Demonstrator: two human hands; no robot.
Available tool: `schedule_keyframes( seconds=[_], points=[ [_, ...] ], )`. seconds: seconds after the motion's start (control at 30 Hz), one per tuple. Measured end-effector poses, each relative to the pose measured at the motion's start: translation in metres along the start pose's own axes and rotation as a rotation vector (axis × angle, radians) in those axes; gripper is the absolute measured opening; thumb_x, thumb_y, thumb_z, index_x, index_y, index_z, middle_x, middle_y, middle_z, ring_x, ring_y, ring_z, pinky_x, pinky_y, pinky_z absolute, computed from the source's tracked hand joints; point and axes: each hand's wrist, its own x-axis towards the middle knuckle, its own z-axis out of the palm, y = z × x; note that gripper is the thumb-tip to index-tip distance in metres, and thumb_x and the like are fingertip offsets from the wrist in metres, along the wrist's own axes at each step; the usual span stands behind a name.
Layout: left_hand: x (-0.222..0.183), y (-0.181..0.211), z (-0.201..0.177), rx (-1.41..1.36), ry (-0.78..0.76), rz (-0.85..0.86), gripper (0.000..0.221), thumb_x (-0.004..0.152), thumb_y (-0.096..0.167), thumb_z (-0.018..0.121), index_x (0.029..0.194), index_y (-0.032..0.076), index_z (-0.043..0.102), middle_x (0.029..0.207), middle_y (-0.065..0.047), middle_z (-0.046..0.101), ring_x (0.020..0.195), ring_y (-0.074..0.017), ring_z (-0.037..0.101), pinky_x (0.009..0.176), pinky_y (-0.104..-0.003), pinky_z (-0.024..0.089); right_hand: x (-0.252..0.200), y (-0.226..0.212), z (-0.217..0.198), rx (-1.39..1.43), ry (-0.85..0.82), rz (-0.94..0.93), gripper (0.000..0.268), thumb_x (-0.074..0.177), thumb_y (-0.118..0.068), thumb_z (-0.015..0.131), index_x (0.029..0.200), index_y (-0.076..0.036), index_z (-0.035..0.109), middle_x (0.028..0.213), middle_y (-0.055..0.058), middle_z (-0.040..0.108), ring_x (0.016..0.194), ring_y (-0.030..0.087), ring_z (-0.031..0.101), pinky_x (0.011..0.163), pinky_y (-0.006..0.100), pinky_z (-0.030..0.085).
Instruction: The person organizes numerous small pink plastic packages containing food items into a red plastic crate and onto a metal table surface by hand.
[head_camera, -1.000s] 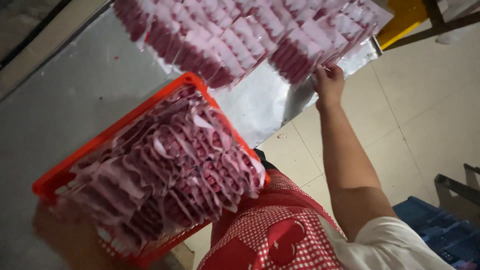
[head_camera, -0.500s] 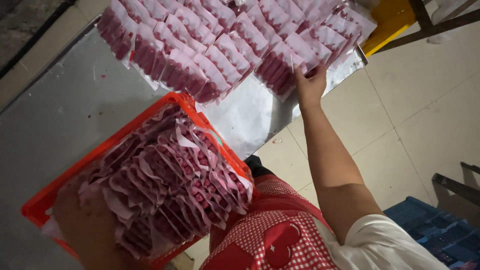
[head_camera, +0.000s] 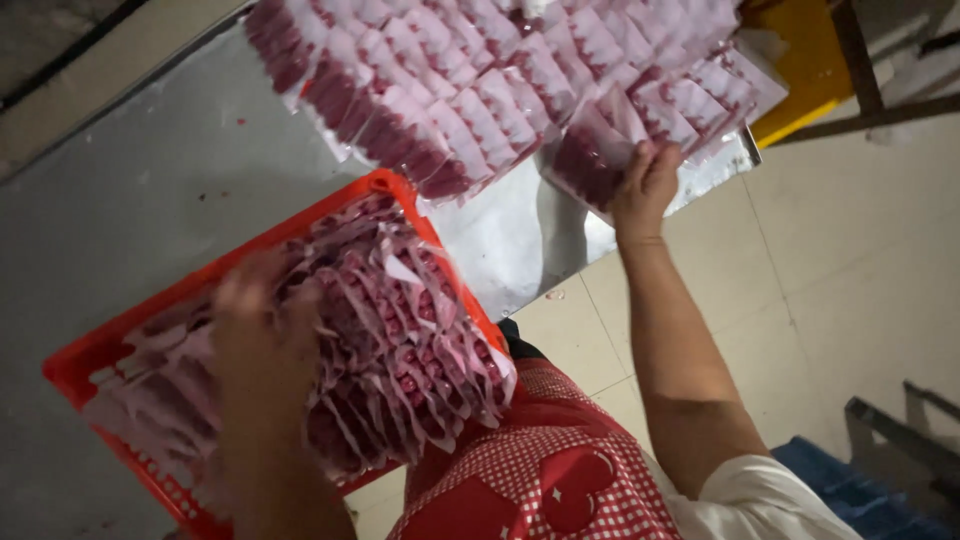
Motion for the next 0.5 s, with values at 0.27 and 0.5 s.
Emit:
schedule_keyframes(
  seconds=[0.27,0.5],
  points=[
    [0.035,0.058,0.091,-0.628,-0.153,0.122,0.078,0.087,0.032,0.083,0.15,0.002,0.046,0.141,-0.026,0.06,0.132,-0.0411,0.056,0.113,-0.05,0.044,0.014,-0.119,-0.077,0.027,-0.264,-0.206,0.021,0.119,-0.023,0.053,0.107,-0.005,0.054,0.089,0.017,0.058,0.084,0.036,0.06,0.082,0.044,0.049],
    [0.017,0.074,0.058,-0.999,-0.095,0.012,0.058,0.078,0.037,0.084,0.123,0.013,0.057,0.107,-0.002,0.069,0.096,-0.0143,0.063,0.085,-0.029,0.052,-0.024,-0.18,-0.079,-0.437,-0.321,-0.465,0.044,0.102,-0.035,0.062,0.122,0.003,0.052,0.119,0.019,0.054,0.112,0.033,0.051,0.104,0.04,0.04]
  ],
)
